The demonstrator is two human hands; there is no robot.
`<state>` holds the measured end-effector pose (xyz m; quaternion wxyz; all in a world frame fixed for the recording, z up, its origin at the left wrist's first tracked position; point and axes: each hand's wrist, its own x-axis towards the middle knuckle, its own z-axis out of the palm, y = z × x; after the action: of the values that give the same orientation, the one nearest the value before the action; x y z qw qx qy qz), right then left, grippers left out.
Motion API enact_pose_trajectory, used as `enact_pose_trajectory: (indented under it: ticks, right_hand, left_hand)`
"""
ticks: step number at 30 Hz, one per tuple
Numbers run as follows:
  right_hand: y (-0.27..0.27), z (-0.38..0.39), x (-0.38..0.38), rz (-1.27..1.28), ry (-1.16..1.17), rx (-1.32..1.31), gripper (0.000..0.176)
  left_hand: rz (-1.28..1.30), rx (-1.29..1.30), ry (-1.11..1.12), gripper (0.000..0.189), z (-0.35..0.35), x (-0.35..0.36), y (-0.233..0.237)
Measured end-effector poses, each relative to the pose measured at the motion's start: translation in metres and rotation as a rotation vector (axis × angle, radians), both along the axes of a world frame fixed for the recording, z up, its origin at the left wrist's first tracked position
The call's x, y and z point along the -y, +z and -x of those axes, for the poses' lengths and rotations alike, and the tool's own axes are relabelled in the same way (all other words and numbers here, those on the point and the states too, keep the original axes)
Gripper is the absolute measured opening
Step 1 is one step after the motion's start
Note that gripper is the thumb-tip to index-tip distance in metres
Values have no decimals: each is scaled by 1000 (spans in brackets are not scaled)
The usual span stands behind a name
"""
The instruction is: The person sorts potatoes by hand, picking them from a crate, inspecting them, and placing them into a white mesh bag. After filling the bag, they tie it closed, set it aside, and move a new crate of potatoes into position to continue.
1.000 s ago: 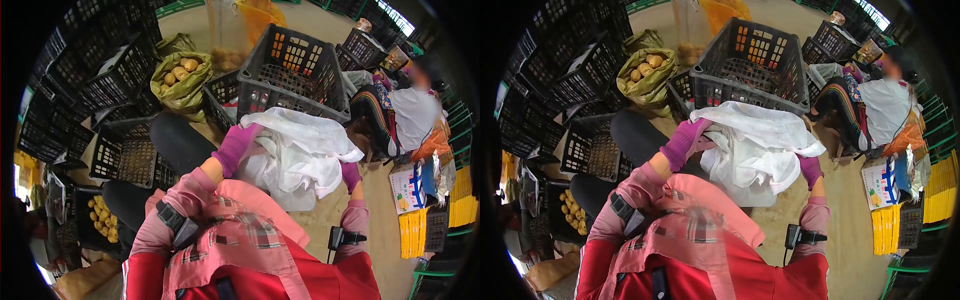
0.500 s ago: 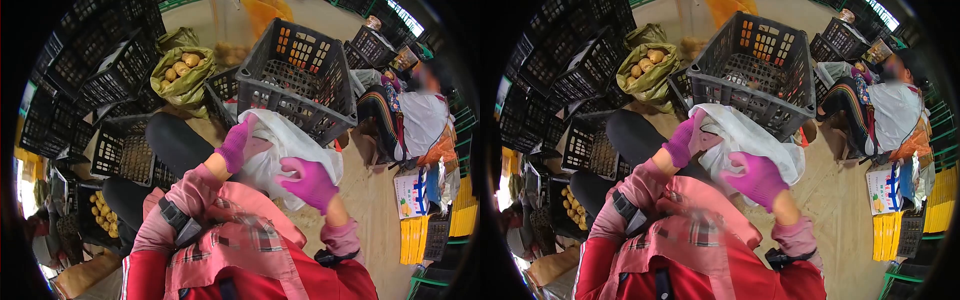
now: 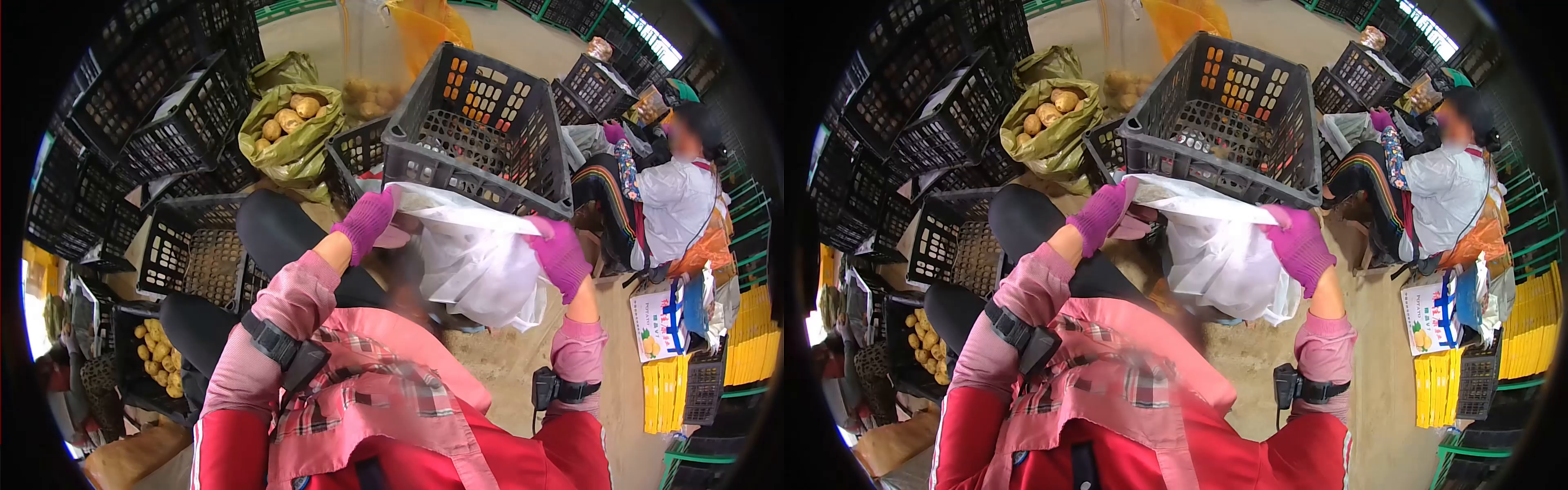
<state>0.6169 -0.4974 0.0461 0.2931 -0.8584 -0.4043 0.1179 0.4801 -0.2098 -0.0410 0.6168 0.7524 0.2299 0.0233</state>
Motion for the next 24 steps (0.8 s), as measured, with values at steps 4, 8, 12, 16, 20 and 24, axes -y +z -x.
enact_pose_trajectory:
  ticks: [4,8,12,16,20,24]
  right_hand:
    - [-31,-15,0,199,-18,347,24]
    - [18,-4,8,-1,-104,119,30]
    - [29,-11,5,91,161,325,34]
    - [28,-12,-8,124,120,329,31]
    - [55,-19,5,-408,-221,-61,26]
    - [63,-5,-13,-252,-51,135,32]
  left_hand:
    - [-172,46,-200,54,8,-23,-65]
    - [361,-198,-173,61,17,12,30]
    - [845,-160,-194,67,10,17,64]
    - [481,273,-292,59,6,25,67]
    - [748,-47,-292,66,1,37,123]
    - [737,160,-354,70,2,47,147]
